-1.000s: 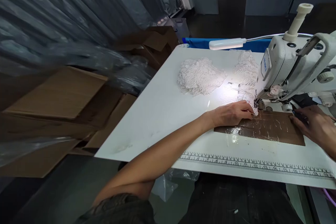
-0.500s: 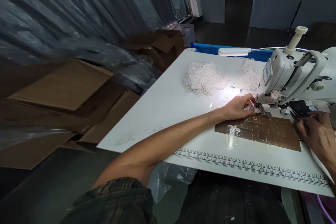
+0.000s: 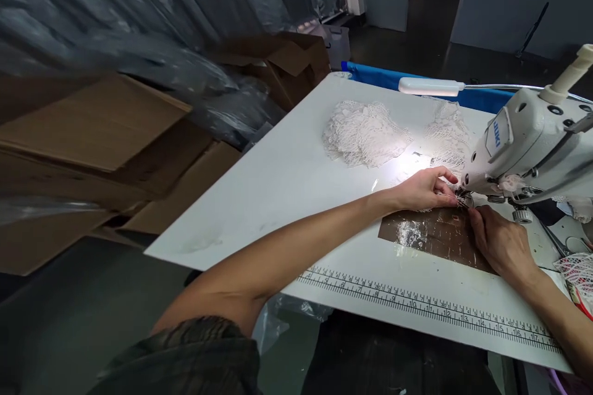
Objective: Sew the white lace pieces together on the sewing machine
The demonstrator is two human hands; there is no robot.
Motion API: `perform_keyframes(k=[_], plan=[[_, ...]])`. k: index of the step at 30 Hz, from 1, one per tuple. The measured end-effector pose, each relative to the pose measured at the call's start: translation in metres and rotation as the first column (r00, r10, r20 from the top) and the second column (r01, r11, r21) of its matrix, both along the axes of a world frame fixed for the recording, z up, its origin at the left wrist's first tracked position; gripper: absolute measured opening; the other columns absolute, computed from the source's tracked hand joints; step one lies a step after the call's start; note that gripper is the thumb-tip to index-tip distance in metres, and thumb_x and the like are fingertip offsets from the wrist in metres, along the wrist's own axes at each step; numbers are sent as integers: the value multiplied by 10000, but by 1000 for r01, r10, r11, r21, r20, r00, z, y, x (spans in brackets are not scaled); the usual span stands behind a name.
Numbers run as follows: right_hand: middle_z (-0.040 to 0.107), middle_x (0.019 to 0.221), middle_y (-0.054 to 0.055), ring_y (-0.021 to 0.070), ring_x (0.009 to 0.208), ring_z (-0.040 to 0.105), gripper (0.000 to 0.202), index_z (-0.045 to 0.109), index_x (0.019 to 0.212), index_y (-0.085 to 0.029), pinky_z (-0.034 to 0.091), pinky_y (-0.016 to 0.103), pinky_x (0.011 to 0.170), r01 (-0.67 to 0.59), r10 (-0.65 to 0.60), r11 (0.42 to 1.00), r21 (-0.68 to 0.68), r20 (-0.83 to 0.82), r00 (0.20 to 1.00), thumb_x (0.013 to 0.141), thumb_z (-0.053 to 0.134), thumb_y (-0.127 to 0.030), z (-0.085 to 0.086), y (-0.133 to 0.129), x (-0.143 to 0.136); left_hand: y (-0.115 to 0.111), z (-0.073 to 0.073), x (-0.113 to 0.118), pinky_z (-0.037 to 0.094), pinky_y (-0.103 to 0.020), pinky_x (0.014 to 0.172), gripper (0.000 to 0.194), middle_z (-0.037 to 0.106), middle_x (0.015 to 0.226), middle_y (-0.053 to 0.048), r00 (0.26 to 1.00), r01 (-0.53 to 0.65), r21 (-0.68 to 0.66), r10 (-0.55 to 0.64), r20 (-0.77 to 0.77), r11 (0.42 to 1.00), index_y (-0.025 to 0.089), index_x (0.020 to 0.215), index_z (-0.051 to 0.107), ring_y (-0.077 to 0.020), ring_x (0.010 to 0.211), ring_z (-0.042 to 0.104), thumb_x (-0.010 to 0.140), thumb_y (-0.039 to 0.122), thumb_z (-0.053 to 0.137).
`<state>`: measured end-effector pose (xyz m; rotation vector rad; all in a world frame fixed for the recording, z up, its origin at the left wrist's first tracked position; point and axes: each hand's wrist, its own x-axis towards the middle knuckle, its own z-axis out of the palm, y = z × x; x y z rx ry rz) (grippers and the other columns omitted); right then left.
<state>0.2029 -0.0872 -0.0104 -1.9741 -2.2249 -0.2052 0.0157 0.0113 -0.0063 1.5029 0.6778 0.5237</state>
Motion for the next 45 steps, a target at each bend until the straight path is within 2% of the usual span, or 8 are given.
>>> perform_keyframes(k=[16,30,32,34,37,39,42,45], plan=[[602,682,95,189,534,509,685,628,903,-164,151,280,481,-45,44,995,92,15,999,999,83,-567,-5,12,-9,7,-19,-4,556,-300,735,427,707,834,-66,999,0,223,-11,50,975,125,1162,410,-171,803,689,802,244,608],[590,627,75,181,514,512,707,615,787,-172,292,269,465,-144,173,975,170,-175,969,994,72,-575,-4,16,-10,0,-6,-5,541,-266,726,427,721,854,-65,1000,9,253,-2,-28,967,101,1188,431,-147,810,691,806,203,589],[584,598,51,158,479,497,672,615,786,-177,307,259,456,-230,262,958,169,-200,944,1005,104,-555,-1,9,-6,-1,5,-10,517,-244,664,315,721,885,-55,994,88,409,-55,-92,908,131,1090,524,-126,749,668,801,226,606],[575,567,33,134,453,482,625,634,807,-166,314,249,455,-333,364,926,178,-180,914,1020,157,-510,4,3,2,-2,20,-17,470,-241,612,175,709,853,-34,971,188,617,-52,-232,764,155,902,607,-116,694,629,814,303,640],[586,577,38,122,464,480,613,653,776,-164,312,252,468,-403,416,906,133,-90,905,1018,195,-491,11,-6,23,-3,37,-23,378,-245,554,247,666,762,-33,908,273,823,149,-392,498,156,771,634,-138,695,593,880,375,603],[611,660,78,163,558,520,620,668,756,-170,341,277,511,-320,320,937,139,20,947,996,221,-526,15,-8,38,-4,40,-23,330,-238,524,234,659,797,-47,866,313,869,260,-427,384,152,831,646,-146,719,584,921,347,553],[629,886,163,277,818,560,566,676,740,-176,428,365,649,-180,169,958,224,68,983,950,288,-531,16,-6,52,-6,32,-17,328,-229,517,188,660,880,-63,842,393,865,255,-474,311,144,914,650,-145,759,583,938,277,520],[631,919,157,296,897,568,419,661,741,-192,469,388,711,-122,144,979,165,-125,982,897,362,-440,15,3,49,-9,19,-9,389,-235,556,187,658,912,-73,840,461,835,154,-520,300,136,933,658,-150,797,591,947,219,491]])
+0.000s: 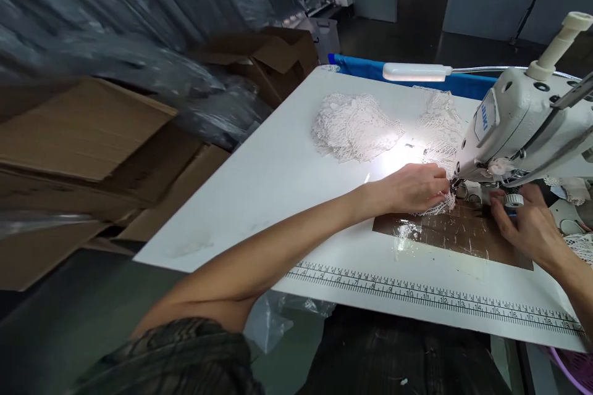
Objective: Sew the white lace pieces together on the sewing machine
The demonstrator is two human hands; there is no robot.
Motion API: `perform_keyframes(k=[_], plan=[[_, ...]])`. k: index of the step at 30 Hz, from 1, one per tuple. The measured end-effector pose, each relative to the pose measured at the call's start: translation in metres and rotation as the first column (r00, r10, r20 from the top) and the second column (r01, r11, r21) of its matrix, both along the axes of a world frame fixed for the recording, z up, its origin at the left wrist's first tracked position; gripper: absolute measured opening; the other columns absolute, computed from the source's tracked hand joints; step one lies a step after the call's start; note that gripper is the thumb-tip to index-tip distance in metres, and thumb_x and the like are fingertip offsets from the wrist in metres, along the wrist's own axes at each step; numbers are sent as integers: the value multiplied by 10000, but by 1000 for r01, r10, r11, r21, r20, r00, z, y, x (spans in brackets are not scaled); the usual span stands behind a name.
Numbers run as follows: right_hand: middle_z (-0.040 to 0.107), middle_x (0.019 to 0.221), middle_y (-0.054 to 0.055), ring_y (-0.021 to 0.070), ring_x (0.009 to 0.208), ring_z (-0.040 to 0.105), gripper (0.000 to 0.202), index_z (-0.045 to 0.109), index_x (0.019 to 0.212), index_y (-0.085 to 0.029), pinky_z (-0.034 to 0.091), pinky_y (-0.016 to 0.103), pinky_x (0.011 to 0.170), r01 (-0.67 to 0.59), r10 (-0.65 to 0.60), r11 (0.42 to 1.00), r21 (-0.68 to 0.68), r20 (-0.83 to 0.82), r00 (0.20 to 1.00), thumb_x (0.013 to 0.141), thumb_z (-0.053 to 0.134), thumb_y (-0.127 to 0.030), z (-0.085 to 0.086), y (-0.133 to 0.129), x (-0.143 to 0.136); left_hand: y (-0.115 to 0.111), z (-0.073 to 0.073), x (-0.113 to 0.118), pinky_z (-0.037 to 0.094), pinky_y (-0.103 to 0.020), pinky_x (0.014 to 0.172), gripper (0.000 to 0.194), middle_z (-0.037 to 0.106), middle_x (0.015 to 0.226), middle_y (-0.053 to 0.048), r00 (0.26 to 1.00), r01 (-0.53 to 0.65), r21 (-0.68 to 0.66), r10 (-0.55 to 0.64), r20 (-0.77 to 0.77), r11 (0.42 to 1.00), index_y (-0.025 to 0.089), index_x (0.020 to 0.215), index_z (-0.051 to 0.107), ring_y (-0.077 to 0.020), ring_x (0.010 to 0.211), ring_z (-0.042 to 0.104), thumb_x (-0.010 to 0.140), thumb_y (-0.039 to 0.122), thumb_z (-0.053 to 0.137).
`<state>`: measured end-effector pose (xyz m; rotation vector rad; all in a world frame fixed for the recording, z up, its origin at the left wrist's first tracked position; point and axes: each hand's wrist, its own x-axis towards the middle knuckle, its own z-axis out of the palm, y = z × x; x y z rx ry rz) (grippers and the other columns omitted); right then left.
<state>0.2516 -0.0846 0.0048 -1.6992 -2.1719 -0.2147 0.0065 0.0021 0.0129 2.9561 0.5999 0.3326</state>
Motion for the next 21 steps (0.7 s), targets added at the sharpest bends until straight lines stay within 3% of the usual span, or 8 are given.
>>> perform_keyframes(k=[4,6,11,17,21], plan=[[677,846,93,249,788,622,304,674,838,-198,492,357,681,1,-67,972,-236,-272,960,818,417,-359,-1,12,-19,-3,-11,5,488,-253,653,221,654,967,-90,998,69,-40,-68,19,997,145,998,669,-156,840,612,965,198,457],[700,842,72,241,778,637,288,678,855,-204,493,344,673,-8,-104,959,-285,-378,920,797,432,-343,-3,15,-26,-3,-14,5,521,-265,705,235,651,983,-93,995,92,-48,-89,48,995,151,1005,672,-155,858,618,972,207,447],[698,859,73,231,786,642,293,670,861,-190,490,334,687,-14,-95,974,-225,-469,878,792,432,-345,-7,10,-29,1,-19,4,533,-259,736,257,646,927,-89,987,99,-68,-89,130,993,123,951,648,-137,831,610,983,197,404],[630,728,75,205,650,590,275,623,731,-203,460,315,582,13,-69,991,-136,-414,908,807,419,-371,-11,6,-23,3,-24,3,538,-252,736,268,644,936,-82,975,119,-61,-105,198,991,126,928,624,-125,834,615,1000,215,382],[666,832,86,221,759,630,284,659,812,-210,494,326,645,-45,-16,988,-147,-386,922,851,414,-347,-15,3,-24,1,-27,3,542,-262,728,311,666,952,-86,972,119,2,-117,205,993,127,916,650,-133,839,631,1014,248,380]])
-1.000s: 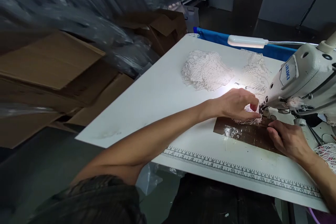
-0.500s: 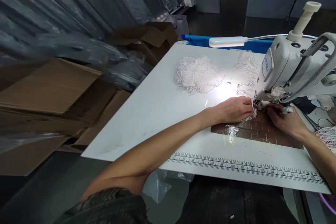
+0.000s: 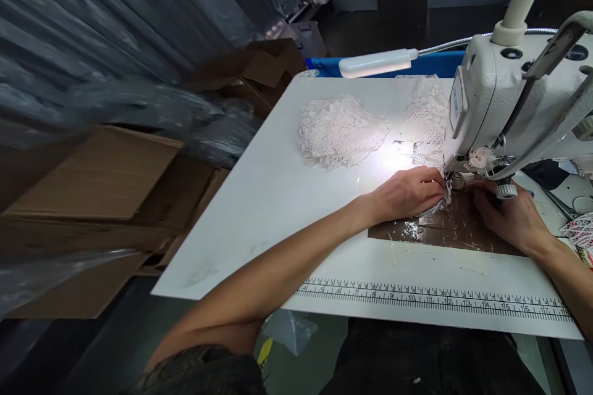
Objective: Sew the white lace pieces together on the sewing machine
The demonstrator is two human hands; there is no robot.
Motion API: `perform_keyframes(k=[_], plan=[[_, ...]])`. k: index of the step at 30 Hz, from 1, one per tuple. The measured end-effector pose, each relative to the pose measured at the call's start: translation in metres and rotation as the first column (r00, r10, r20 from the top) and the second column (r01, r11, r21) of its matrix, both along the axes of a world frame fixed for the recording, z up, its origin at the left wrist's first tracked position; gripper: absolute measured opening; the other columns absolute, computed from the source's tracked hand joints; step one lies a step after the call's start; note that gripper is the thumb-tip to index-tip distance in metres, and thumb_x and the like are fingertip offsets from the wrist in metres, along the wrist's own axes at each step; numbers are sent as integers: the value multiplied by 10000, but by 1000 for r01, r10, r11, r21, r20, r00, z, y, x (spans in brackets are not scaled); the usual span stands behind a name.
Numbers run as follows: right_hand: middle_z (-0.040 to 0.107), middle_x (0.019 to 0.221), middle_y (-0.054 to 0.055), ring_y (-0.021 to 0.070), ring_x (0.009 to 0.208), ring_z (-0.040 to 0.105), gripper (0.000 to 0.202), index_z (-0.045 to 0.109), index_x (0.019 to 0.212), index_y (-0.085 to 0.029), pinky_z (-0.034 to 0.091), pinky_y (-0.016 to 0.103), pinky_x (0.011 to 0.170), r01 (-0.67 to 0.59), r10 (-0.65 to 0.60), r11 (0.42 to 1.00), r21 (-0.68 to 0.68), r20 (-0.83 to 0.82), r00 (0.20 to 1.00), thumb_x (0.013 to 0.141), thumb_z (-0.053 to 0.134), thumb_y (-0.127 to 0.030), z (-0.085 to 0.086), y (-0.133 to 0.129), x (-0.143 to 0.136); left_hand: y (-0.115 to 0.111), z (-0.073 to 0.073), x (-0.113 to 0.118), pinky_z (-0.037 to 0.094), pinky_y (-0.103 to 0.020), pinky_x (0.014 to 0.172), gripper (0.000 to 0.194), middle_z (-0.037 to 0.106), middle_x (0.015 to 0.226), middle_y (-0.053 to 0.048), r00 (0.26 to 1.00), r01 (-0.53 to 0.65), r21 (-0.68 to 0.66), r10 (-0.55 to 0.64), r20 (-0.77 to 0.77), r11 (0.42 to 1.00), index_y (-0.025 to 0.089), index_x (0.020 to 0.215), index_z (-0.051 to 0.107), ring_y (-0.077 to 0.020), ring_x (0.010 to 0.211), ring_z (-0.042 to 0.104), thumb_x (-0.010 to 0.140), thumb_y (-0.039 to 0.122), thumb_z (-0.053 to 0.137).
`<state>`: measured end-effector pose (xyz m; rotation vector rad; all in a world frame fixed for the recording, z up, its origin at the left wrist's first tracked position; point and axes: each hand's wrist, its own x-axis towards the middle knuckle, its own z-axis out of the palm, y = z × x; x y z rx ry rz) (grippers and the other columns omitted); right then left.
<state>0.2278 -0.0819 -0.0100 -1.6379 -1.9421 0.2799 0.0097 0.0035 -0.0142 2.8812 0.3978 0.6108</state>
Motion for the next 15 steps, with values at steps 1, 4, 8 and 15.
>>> perform_keyframes(k=[1,4,8,15], plan=[[676,872,85,224,799,638,288,676,861,-212,503,330,674,-24,24,1000,-8,1,1000,857,414,-332,-1,-1,-1,-1,0,0,541,-265,721,317,671,954,-85,1000,-5,12,5,-9,1000,130,916,654,-134,834,632,1017,251,378],[679,979,89,222,834,643,328,708,991,-214,507,325,664,-60,61,998,-30,27,998,872,421,-321,-4,-4,-2,-2,0,0,532,-275,705,328,682,946,-73,999,-14,42,16,-47,999,143,910,663,-130,805,623,1020,244,371],[643,1066,113,186,749,607,384,711,1124,-221,438,266,515,-171,170,985,-3,120,978,909,408,-319,-4,-6,-2,-2,0,-1,506,-273,674,325,686,929,-60,998,-8,87,13,-56,996,152,890,665,-119,748,595,1019,222,375],[628,991,103,183,738,573,370,713,1143,-267,422,253,501,-249,212,962,112,267,940,932,411,-282,-10,-5,-2,1,-5,-1,504,-257,676,313,688,948,-35,1000,30,160,-29,-6,987,172,873,656,-99,724,574,1017,209,380]])
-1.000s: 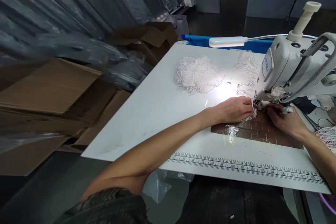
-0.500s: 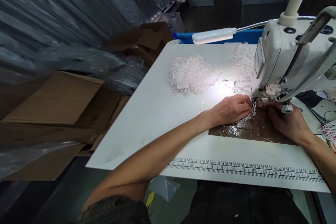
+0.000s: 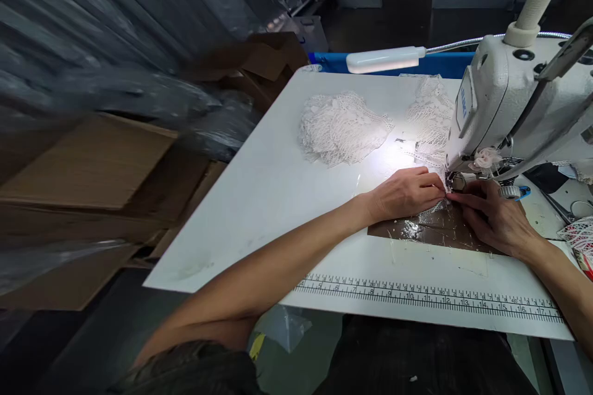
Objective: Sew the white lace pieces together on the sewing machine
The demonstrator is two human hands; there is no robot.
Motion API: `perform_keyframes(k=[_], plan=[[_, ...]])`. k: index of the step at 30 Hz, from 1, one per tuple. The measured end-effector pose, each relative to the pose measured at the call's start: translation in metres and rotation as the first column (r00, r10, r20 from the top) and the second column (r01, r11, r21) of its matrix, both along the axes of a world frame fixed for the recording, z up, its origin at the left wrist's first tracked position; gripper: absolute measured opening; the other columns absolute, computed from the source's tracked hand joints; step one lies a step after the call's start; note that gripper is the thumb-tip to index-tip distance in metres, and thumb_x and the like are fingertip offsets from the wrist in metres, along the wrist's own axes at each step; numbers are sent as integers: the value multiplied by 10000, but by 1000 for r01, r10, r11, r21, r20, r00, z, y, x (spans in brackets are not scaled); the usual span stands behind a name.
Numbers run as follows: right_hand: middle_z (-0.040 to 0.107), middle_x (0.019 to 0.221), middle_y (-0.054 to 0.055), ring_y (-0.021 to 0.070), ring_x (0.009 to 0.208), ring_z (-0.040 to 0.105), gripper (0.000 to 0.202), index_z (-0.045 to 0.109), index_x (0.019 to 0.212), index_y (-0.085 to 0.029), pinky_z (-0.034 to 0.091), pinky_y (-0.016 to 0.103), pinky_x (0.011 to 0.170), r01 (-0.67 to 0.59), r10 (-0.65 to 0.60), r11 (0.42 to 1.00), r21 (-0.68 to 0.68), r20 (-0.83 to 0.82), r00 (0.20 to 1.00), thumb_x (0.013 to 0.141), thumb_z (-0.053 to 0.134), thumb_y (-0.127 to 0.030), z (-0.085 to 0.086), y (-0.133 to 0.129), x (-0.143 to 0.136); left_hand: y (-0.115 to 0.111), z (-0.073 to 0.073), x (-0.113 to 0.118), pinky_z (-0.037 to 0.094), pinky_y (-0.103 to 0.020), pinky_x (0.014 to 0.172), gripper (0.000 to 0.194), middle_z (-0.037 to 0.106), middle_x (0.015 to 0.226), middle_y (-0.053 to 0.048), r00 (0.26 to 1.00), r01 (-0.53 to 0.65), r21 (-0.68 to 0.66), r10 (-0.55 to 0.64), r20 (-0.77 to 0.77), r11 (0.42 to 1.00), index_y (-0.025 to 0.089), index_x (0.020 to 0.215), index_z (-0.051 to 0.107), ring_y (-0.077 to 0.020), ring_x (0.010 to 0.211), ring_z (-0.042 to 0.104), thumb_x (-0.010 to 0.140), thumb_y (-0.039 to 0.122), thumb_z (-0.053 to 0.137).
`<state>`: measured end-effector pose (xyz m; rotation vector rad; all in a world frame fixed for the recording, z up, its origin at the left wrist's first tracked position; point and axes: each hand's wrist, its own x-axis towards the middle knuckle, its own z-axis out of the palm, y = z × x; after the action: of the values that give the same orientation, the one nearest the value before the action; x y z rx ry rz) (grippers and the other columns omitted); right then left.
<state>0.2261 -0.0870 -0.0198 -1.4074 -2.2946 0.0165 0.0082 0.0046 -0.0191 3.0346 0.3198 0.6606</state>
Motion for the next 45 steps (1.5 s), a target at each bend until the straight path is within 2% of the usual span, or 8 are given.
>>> perform_keyframes(k=[5,11,17,22,30,37,41,45], plan=[[631,1015,104,201,764,594,369,712,1145,-276,465,280,529,12,-12,1000,-22,-18,1000,920,418,-275,-1,-1,2,0,-1,1,493,-249,651,299,701,910,-25,999,17,95,-22,50,995,161,831,652,-92,677,555,1008,192,413],[628,1102,106,223,931,625,370,685,1182,-249,541,360,750,16,-41,985,-174,-142,989,940,408,-291,2,-1,4,-1,3,0,453,-275,647,304,710,917,-23,1000,12,124,-13,11,992,175,851,666,-103,672,549,1003,200,405],[630,991,99,213,871,597,356,700,1158,-264,483,345,728,-47,51,996,-78,62,997,937,421,-266,2,-2,1,-3,5,-1,438,-300,677,295,709,943,-50,999,20,71,-18,-36,997,161,838,683,-131,702,558,961,207,419],[614,962,105,194,785,579,361,685,1178,-257,445,323,681,-52,56,998,-30,156,986,962,396,-269,4,-4,-2,-6,10,-2,415,-336,719,258,703,987,-55,996,7,50,-3,-86,999,167,859,685,-155,727,566,914,262,451],[619,947,112,191,726,545,363,650,1200,-252,398,315,652,29,-33,999,21,273,961,955,385,-293,7,-4,-9,-5,12,-4,386,-395,934,264,690,998,-42,996,-37,46,41,-76,998,181,911,678,-166,797,578,922,261,427],[615,975,128,212,729,522,385,620,1217,-267,431,385,694,123,-128,992,35,323,938,941,351,-280,2,-6,-18,-2,12,-4,384,-410,924,315,653,1056,-78,989,-63,66,71,-128,996,147,998,672,-193,838,547,934,337,429],[605,1000,141,225,725,547,384,636,1192,-256,471,440,718,135,-131,991,-3,224,966,944,346,-300,1,-7,-16,-2,13,-4,381,-412,904,348,633,1069,-96,982,-83,67,93,-167,994,133,1025,665,-199,849,529,939,371,425],[638,1043,130,248,870,625,362,664,1110,-213,522,404,768,67,-72,991,-114,-40,997,964,373,-371,7,-4,1,-2,12,-3,385,-398,851,398,612,1066,-107,974,-108,53,117,-193,993,115,1103,633,-205,849,507,940,402,411]])
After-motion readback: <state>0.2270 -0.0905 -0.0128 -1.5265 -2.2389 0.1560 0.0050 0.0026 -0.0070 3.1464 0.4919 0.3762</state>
